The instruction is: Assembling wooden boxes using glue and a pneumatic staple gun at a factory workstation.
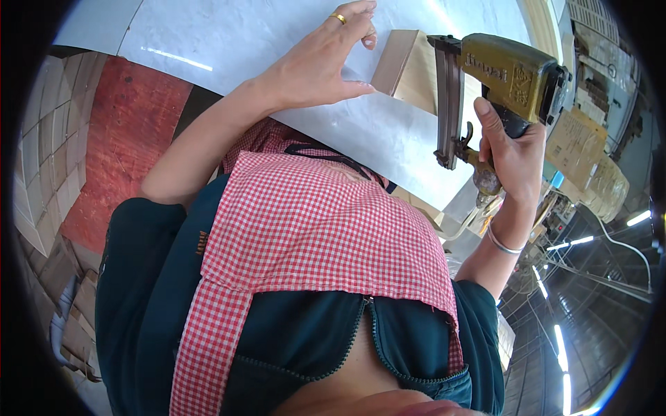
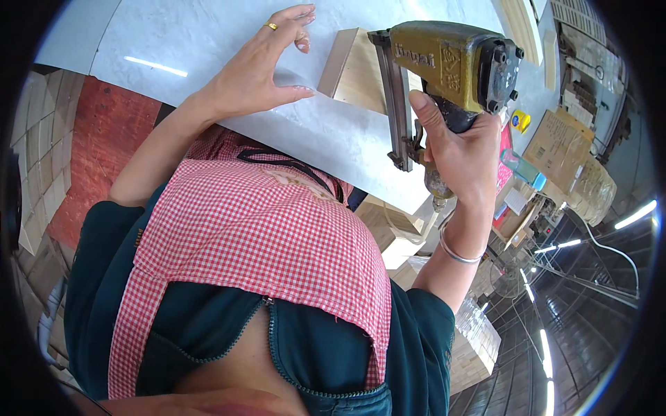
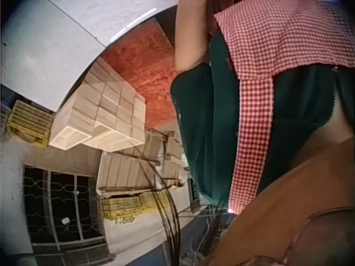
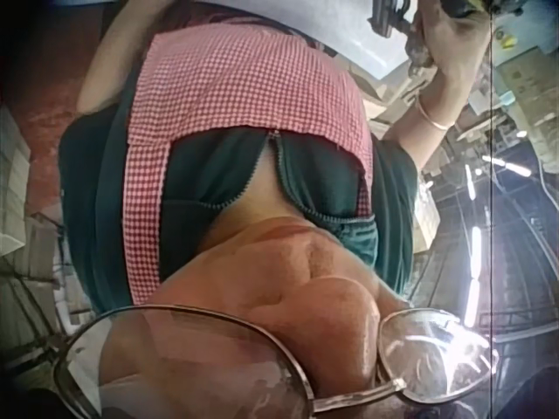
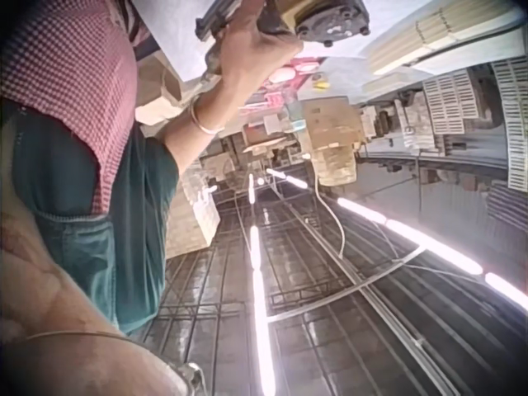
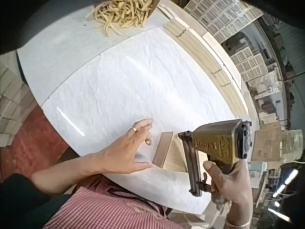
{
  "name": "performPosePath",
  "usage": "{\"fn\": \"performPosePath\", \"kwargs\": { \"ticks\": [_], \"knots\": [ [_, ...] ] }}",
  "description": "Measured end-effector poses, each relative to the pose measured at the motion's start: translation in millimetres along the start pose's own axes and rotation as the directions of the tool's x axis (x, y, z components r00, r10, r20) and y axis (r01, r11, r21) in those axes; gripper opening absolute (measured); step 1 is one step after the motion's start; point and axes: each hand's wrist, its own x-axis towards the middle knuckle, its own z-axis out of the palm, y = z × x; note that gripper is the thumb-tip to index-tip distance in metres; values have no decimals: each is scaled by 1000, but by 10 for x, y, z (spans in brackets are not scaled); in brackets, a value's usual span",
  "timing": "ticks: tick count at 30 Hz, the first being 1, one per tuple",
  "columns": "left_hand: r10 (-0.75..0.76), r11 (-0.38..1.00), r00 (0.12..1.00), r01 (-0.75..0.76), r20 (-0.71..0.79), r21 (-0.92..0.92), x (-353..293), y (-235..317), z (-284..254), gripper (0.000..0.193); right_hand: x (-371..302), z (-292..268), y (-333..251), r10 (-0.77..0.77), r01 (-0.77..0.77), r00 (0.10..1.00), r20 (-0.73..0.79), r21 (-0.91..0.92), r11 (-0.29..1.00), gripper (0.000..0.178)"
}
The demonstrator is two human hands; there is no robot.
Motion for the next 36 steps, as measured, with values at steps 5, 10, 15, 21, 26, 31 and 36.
{"fn": "performPosePath", "kwargs": {
  "ticks": [5, 10, 15, 21, 26, 31, 36],
  "knots": [
    [-34, 998, 999, 34, 1, -47, -23, 0, -21, 85, 61, -28, 23, 2, -2, 1000, 22, -6, 1000, 27],
    [-47, 999, 999, 47, -19, -24, -50, 69, -36, 78, 69, -29, 31, 33, -32, 999, 32, -8, 999, 28],
    [362, 926, 900, -318, -241, 203, 161, -119, 41, 66, -21, -135, 94, 56, -56, 996, -72, 4, 998, 29],
    [222, 947, 957, -165, -189, 276, 301, 401, 198, 51, -155, -477, 450, 171, -176, 969, -179, -14, 984, 29],
    [270, 713, 959, -256, 81, 653, 748, 597, 657, 45, -158, -545, 648, 211, -215, 962, -172, -4, 977, 29],
    [219, 730, 969, -239, 112, 641, 805, 586, 708, 45, -100, -563, 722, 221, -226, 961, -168, -13, 974, 30],
    [229, 742, 968, -240, 100, 626, 814, 574, 713, 47, -54, -592, 760, 211, -212, 968, -139, 8, 977, 30]
  ]
}}
